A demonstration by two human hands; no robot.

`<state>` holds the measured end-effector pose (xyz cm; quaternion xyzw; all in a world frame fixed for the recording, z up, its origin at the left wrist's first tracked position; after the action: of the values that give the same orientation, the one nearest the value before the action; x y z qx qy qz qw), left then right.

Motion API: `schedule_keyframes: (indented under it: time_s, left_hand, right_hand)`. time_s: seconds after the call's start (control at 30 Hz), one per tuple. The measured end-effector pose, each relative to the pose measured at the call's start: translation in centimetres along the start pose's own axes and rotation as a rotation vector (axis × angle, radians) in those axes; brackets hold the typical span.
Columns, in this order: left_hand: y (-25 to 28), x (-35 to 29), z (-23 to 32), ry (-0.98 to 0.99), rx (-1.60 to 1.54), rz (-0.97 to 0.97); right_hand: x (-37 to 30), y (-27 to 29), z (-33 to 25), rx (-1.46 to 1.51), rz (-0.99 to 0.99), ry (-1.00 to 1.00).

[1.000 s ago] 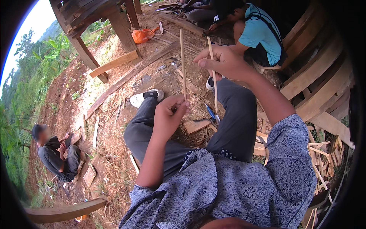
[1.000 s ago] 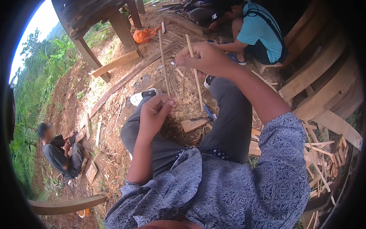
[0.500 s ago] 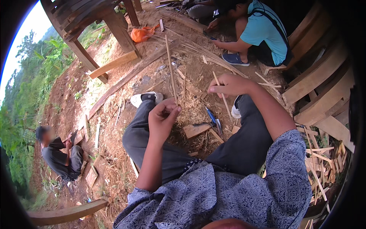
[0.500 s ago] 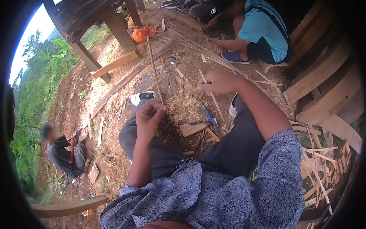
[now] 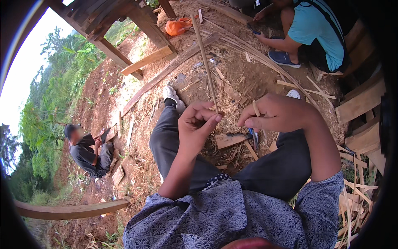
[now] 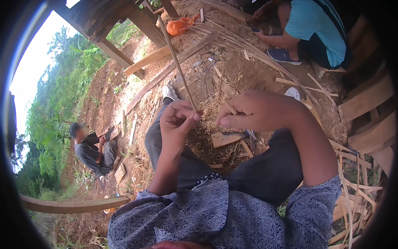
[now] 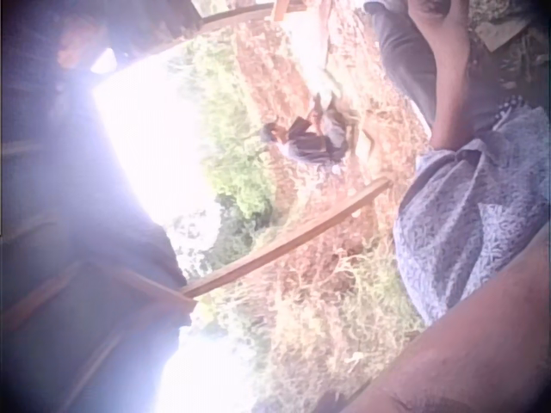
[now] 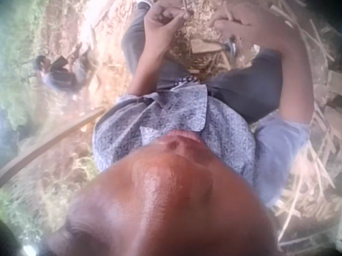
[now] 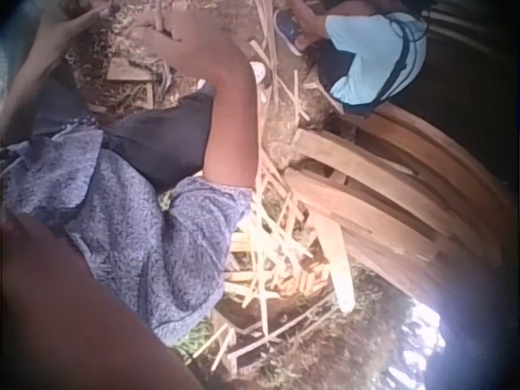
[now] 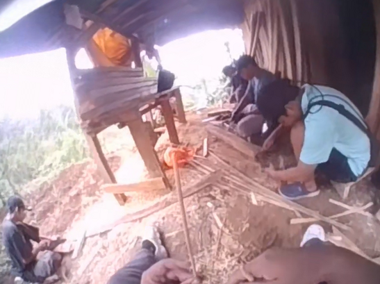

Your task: The person sits on the ground and uses a knife to split thin bamboo strips into smaller pieces. They hold the bamboo with one hand and carefully guide the knife along the length of the strip to separate it.

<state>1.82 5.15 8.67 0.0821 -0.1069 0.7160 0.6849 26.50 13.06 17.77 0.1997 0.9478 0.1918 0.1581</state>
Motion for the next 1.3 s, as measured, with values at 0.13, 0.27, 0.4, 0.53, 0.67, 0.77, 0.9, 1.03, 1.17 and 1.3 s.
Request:
schedule_keyframes:
  time_s: [0.13, 0.27, 0.4, 0.53, 0.67, 0.77, 0.9, 1.03, 1.17, 1.3]
  left_hand:
    - [-1.4, 0.1, 0.6, 0.046, -0.015, -0.029]
    - [-1.6, 0.0, 0.9, 0.089, 0.008, -0.061]
    - [-2.1, -0.1, 1.3, 0.093, -0.005, -0.054]
    - [-2.6, 0.2, 1.9, 0.086, -0.032, -0.058]
    - [-3.1, 0.3, 2.4, 0.064, -0.009, -0.039]
    - [-3.0, 0.6, 2.2, 0.033, -0.075, -0.047]
    - [-3.1, 1.0, 2.6, 0.05, -0.043, 0.009]
    - [-2.4, 1.1, 1.9, 0.007, -0.106, 0.034]
    - [-1.9, 1.1, 2.2, 0.035, -0.104, 0.122]
    - [-0.8, 0.4, 1.7, -0.026, -0.056, 0.16]
  right_hand:
    - [-0.4, 0.3, 1.0, 0.044, 0.018, -0.006]
    - [-0.3, 0.4, 2.2, 0.078, 0.017, 0.007]
    - [-0.3, 0.6, 1.9, 0.049, -0.001, -0.071]
    - [-0.3, 0.2, 2.0, 0.03, -0.019, -0.045]
    - [-0.4, 0.3, 3.5, 0.091, -0.06, -0.084]
    - [0.1, 0.7, 4.8, 0.093, -0.043, -0.144]
    - [1.2, 0.5, 5.6, 0.103, -0.057, -0.14]
    - [2.5, 0.1, 6.1, 0.095, -0.099, -0.132]
    - [3.7, 0.0, 6.8, 0.093, -0.12, -0.107]
    - [4.2, -0.2, 5.6, 0.069, -0.157, -0.123]
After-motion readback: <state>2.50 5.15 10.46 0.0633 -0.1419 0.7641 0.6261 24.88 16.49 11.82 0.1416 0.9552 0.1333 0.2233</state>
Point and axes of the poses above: each hand's wrist, its own x-axis towards the middle knuckle, its own y-axis out of the back of the hand, z = x × y, the point moved 1 cm from there along x, towards the middle knuckle, and after that the axes turned 10 degrees about x, right-handed, at the moved point
